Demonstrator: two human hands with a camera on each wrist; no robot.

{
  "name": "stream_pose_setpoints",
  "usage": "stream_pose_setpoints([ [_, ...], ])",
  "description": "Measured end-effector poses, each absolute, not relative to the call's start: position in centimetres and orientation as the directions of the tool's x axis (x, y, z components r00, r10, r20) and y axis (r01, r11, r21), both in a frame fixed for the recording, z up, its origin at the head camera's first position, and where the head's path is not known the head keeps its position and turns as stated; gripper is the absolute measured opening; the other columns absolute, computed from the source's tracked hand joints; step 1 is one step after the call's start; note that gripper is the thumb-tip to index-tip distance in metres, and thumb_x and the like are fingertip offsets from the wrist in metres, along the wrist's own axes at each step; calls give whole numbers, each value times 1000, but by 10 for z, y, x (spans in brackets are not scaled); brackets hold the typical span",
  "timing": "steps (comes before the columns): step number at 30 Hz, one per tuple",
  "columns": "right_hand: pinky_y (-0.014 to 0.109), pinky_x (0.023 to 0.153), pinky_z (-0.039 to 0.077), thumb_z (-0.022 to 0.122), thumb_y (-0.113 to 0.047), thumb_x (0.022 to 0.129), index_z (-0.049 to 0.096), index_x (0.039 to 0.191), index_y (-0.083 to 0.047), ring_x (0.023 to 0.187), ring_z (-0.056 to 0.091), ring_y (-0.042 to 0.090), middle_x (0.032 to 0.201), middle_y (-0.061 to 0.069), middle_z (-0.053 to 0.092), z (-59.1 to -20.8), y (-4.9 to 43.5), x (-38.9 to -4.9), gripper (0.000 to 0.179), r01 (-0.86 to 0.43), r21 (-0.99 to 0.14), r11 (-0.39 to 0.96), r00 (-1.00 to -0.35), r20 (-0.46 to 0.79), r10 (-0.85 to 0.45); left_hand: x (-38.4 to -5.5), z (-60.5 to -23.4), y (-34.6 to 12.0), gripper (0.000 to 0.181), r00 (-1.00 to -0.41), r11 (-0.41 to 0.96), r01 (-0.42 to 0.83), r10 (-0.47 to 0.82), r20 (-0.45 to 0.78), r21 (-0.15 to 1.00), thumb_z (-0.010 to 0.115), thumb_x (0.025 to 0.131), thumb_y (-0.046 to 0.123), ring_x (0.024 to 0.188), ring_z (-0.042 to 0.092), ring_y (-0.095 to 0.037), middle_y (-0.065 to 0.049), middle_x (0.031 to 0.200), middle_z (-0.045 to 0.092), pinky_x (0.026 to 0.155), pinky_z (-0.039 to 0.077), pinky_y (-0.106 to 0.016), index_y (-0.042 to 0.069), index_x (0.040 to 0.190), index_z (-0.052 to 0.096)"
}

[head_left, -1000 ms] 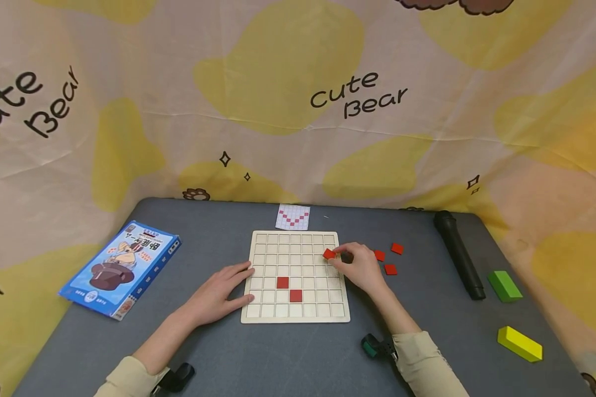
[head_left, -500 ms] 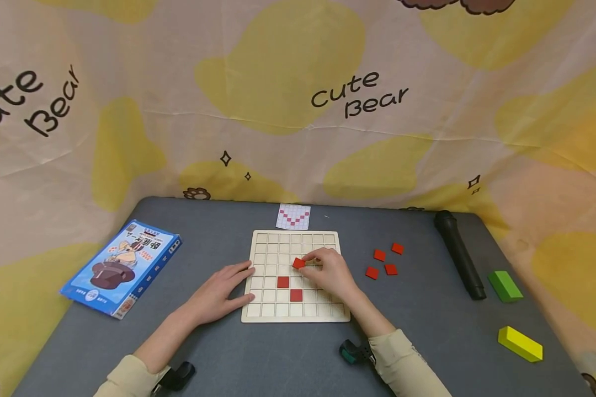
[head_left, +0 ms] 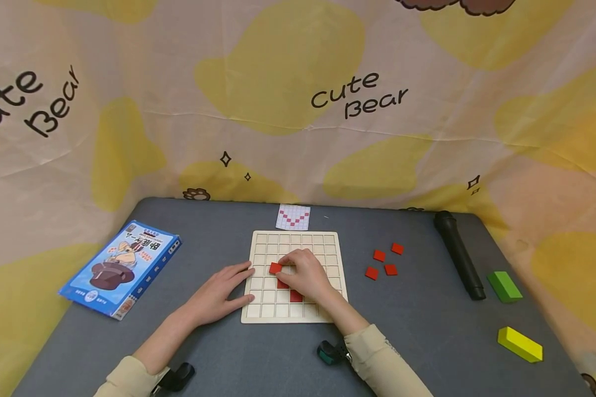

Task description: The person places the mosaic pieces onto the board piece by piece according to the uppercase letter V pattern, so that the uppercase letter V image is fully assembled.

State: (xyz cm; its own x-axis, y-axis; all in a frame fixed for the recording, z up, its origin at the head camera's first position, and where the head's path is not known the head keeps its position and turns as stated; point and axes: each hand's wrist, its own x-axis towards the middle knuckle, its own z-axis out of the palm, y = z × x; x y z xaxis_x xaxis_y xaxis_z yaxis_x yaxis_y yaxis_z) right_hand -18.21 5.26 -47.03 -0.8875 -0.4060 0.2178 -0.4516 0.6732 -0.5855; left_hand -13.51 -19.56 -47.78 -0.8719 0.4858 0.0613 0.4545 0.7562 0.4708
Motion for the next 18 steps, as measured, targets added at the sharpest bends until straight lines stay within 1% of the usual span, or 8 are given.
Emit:
stream_pose_setpoints([
  [8, 34, 87, 46, 74, -22, 82, 75, 100, -14, 99, 55, 21, 105, 1, 67, -473, 44, -182, 20, -473, -534, 700, -878, 223, -423, -134, -479, -197, 65, -862, 742, 479, 498, 93, 469, 65, 92, 43, 134, 41, -31, -9, 151, 40, 105, 34, -56, 11, 145, 48],
  [12, 35, 88, 46, 74, -22, 82, 75, 102, -14, 101, 54, 22, 109, 3, 66, -474, 44, -181, 22, -479, -534, 697, -875, 227, -427, -134, -479, -196, 64, -862, 740, 481, 497, 101, 470, 66, 92, 42, 134, 41, -31, -10, 151, 40, 104, 34, -56, 10, 145, 48],
  [18, 36, 88, 45, 74, -22, 83, 74, 106, -12, 103, 53, 24, 115, 4, 66, -475, 48, -178, 25, -519, -529, 671, -851, 244, -465, -134, -481, -196, 64, -858, 740, 493, 499, 117, 458, 66, 92, 42, 134, 41, -32, -10, 151, 41, 104, 34, -57, 10, 144, 49],
])
